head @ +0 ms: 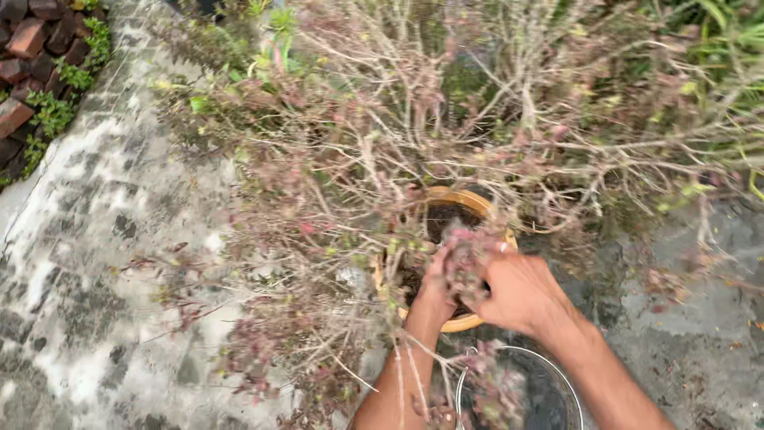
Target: The person uses pliers to open a tap, fills a bucket with water, and then pours the water into a potted plant on a rooftop garden.
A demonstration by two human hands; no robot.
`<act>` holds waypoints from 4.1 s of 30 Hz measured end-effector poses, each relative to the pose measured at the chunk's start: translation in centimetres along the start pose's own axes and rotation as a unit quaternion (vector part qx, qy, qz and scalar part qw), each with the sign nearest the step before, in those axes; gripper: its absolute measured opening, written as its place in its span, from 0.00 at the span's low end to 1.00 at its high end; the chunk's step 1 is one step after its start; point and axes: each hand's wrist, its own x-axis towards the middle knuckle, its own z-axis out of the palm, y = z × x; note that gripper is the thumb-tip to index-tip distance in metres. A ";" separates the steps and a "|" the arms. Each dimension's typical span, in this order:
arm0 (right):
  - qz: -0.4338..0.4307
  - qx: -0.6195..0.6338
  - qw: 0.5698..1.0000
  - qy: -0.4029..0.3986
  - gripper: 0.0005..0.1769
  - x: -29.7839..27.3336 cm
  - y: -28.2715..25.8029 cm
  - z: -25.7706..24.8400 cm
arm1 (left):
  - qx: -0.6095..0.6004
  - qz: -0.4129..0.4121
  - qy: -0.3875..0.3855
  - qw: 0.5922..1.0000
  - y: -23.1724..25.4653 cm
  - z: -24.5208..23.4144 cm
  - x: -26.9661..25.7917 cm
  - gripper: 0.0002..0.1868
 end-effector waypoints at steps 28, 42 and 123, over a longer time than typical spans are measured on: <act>0.013 0.502 0.859 0.093 0.21 20.7 -1.6 8.6 | -0.116 0.176 0.045 0.976 -3.1 -16.1 6.1 0.30; 0.021 0.547 0.827 0.129 0.21 23.6 7.6 26.3 | -0.156 0.105 -0.010 0.982 -12.0 -20.3 8.2 0.24; 0.066 0.316 0.945 0.055 0.22 14.2 10.8 12.9 | 0.033 0.061 0.029 0.997 -7.6 -7.5 10.9 0.25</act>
